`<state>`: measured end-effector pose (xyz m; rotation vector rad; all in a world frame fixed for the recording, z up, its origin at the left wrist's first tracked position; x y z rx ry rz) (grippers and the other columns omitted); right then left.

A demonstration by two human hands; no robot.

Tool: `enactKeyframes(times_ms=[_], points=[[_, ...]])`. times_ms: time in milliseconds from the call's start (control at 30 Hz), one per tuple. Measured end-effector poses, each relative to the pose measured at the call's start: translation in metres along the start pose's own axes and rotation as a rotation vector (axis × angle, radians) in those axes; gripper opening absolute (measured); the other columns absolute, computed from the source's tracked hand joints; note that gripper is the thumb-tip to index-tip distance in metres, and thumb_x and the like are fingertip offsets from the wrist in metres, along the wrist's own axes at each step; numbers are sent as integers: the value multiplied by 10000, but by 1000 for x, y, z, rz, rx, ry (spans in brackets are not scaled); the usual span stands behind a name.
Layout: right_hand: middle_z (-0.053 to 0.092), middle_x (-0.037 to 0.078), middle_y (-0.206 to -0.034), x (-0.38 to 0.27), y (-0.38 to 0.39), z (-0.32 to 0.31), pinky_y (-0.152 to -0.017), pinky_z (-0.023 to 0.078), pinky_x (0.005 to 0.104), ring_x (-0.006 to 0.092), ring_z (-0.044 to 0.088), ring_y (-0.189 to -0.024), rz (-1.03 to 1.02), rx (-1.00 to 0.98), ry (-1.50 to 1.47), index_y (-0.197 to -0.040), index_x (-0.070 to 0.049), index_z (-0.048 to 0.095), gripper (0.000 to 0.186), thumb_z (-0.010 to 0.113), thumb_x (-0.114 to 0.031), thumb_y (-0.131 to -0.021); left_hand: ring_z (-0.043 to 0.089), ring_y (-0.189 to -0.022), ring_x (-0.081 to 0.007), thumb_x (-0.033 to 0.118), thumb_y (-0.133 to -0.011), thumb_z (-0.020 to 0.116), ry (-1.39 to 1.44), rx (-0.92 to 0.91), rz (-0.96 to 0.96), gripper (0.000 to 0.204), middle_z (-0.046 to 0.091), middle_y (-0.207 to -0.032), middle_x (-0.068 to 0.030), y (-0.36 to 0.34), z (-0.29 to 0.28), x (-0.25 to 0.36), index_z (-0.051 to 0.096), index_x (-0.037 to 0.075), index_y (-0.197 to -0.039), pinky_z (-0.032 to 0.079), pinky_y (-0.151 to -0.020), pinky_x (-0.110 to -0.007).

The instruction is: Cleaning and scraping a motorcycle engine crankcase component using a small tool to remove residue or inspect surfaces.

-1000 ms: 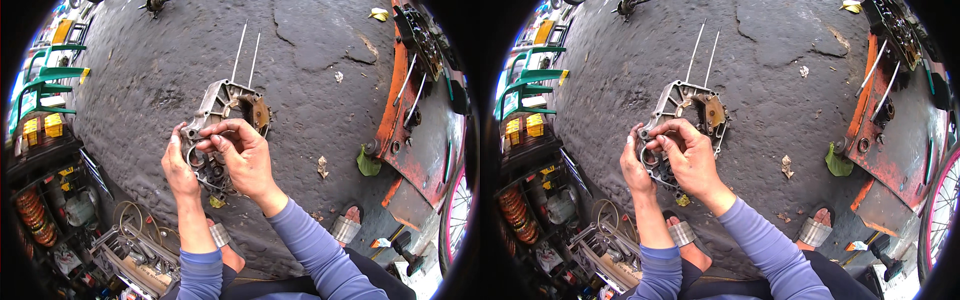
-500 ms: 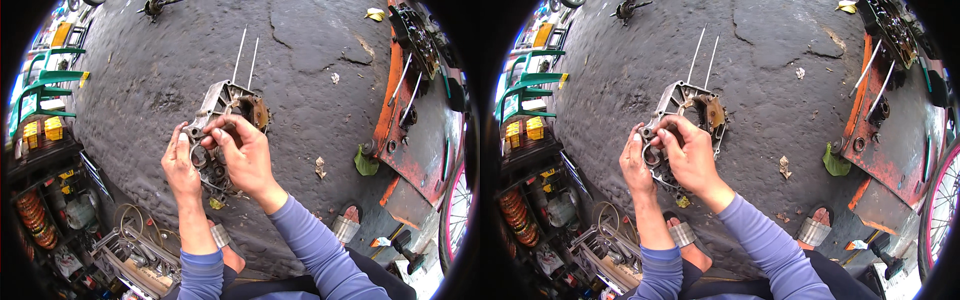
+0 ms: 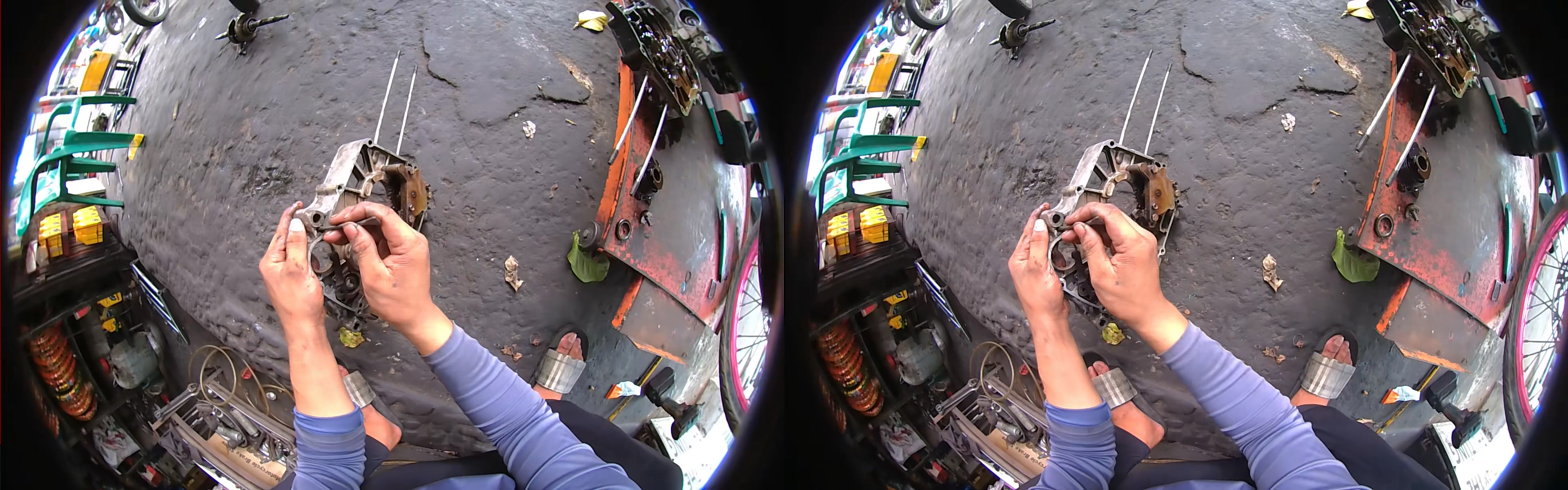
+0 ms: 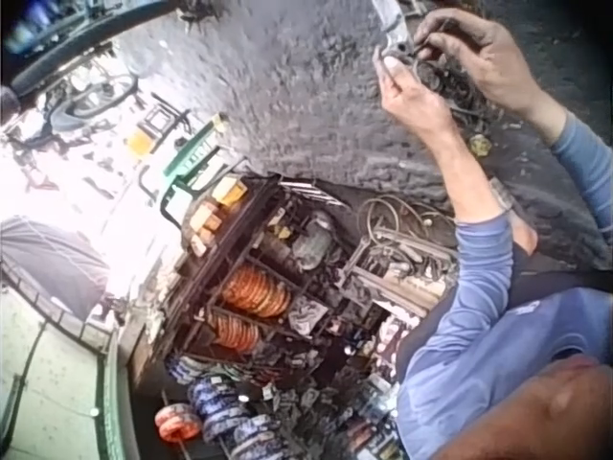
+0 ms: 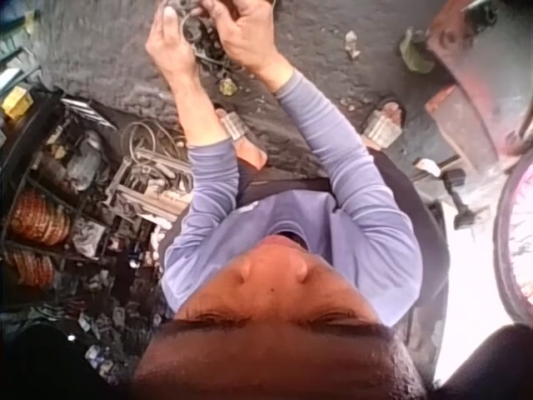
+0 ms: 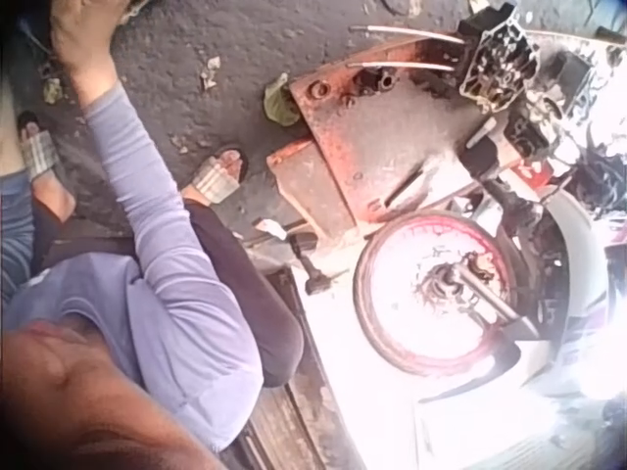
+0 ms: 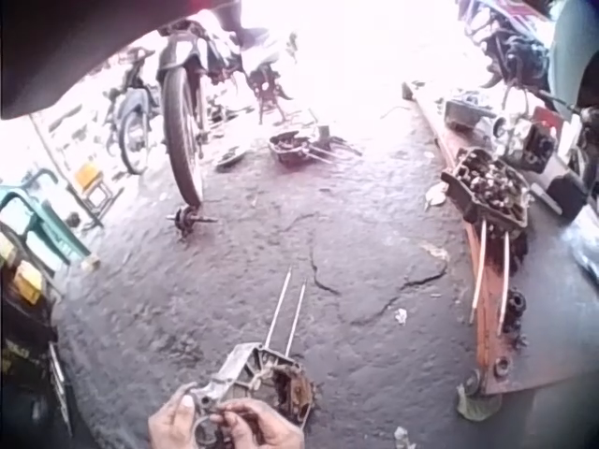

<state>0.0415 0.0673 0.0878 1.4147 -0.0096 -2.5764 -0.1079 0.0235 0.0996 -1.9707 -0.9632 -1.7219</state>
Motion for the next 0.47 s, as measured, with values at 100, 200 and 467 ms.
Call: enactKeyframes(times_ms=[100, 200, 467], points=[[724, 172, -1066, -40, 2, 3, -816, 615, 409, 326, 756, -963, -589, -143, 546, -1127, 58, 657, 226, 671, 93, -904, 405, -677, 1, 144, -1084, 596, -64, -9, -10, 314, 621, -896, 75, 9, 17, 14, 704, -1, -1341, 284, -547, -214], [723, 193, -1026, -53, 7, -4, -824, 613, 426, 363, 732, -955, -655, -135, 554, -1073, 54, 665, 197, 690, 87, -880, 620, -807, -68, 168, -1068, 632, -94, 21, 95, 294, 745, -989, -7, 1, 20, 23, 739, -20, -1268, 492, -704, -242], [724, 77, -941, -78, -22, -44, -777, 561, 263, 119, 666, -811, -310, 129, 821, -1034, 7, 704, 110, 595, 20, -1025, 695, -945, -177, 321, -1048, 651, -306, 113, 23, 370, 789, -1049, -153, -55, -62, -30, 781, -21, -1102, 535, -903, -379]])
Point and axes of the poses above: each hand's wrist, its own y-axis away from the middle knuckle, its own z-axis out of the palm, x = y × z, the point moved 6 cm from there along -y, towards the middle knuckle
